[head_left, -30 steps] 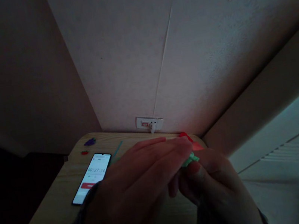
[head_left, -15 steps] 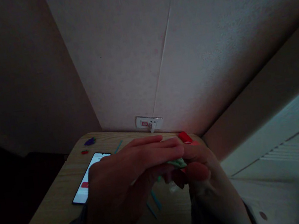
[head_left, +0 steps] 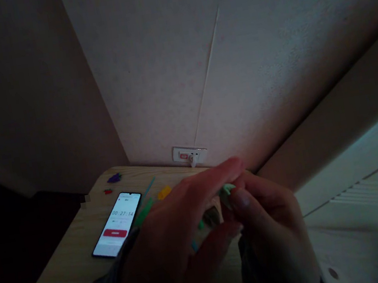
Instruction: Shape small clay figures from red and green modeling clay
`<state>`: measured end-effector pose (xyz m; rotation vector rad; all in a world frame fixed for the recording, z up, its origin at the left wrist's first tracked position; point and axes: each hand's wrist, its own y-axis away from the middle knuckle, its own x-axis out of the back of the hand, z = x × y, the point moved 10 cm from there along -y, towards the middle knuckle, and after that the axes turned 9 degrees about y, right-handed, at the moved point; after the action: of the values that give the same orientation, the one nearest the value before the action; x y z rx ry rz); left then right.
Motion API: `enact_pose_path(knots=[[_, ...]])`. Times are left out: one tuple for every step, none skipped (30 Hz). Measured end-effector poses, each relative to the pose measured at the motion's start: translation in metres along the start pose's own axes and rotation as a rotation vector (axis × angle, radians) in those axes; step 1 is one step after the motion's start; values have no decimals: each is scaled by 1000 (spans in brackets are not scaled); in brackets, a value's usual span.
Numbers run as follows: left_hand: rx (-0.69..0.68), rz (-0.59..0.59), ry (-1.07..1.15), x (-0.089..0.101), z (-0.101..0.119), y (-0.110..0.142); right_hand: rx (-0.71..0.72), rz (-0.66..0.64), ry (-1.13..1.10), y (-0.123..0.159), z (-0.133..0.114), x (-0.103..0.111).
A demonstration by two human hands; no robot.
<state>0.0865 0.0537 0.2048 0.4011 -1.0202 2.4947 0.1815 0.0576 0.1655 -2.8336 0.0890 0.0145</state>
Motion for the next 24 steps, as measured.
enact_pose_path(knots=[[10,12,-10,0,-1,-1,12,12,28,0,-2,1],[23,33,-13,2,-2,-2,20,15,50,1,-3,1],[37,53,-14,3,-3,-3,23,12,66,1,-4,0],[50,71,-14,5,-5,-4,22,4,80,0,-5,-2],[60,87,-8,7,-5,-5,24,-7,93,0,-6,-3],[70,100,3,8,-6,-5,29,-16,111,0,-7,-4],[86,108,20,10,-8,-5,34,-27,136,-1,-8,-6],[106,114,45,11,-10,-5,45,-41,165,-1,-9,-7],[132,118,76,11,-13,-4,57,-57,197,-1,-10,-8],[155,127,108,12,-15,-3,64,-74,229,-1,-10,-9],[171,140,139,13,-17,-2,64,-94,258,-1,-10,-10],[179,161,164,15,-18,-1,60,-115,281,-1,-8,-11],[183,188,181,16,-19,0,58,-132,298,-1,-7,-12],[181,216,190,18,-19,0,61,-141,305,-2,-7,-12],[171,241,190,20,-18,1,68,-149,305,-3,-7,-12],[160,252,181,20,-16,1,82,-154,293,-3,-8,-12],[148,253,168,20,-14,1,98,-156,275,-4,-10,-12],[133,239,154,18,-12,1,110,-150,251,-4,-11,-12],[121,213,145,16,-10,1,117,-139,223,-5,-12,-11],[117,178,141,12,-10,1,118,-118,193,-5,-12,-10],[119,136,137,8,-9,1,117,-86,165,-5,-12,-7],[123,94,130,4,-9,2,115,-43,143,-4,-11,-4],[127,58,117,1,-9,3,113,1,134,-4,-10,0],[128,28,101,-2,-9,4,115,42,141,-3,-9,3]])
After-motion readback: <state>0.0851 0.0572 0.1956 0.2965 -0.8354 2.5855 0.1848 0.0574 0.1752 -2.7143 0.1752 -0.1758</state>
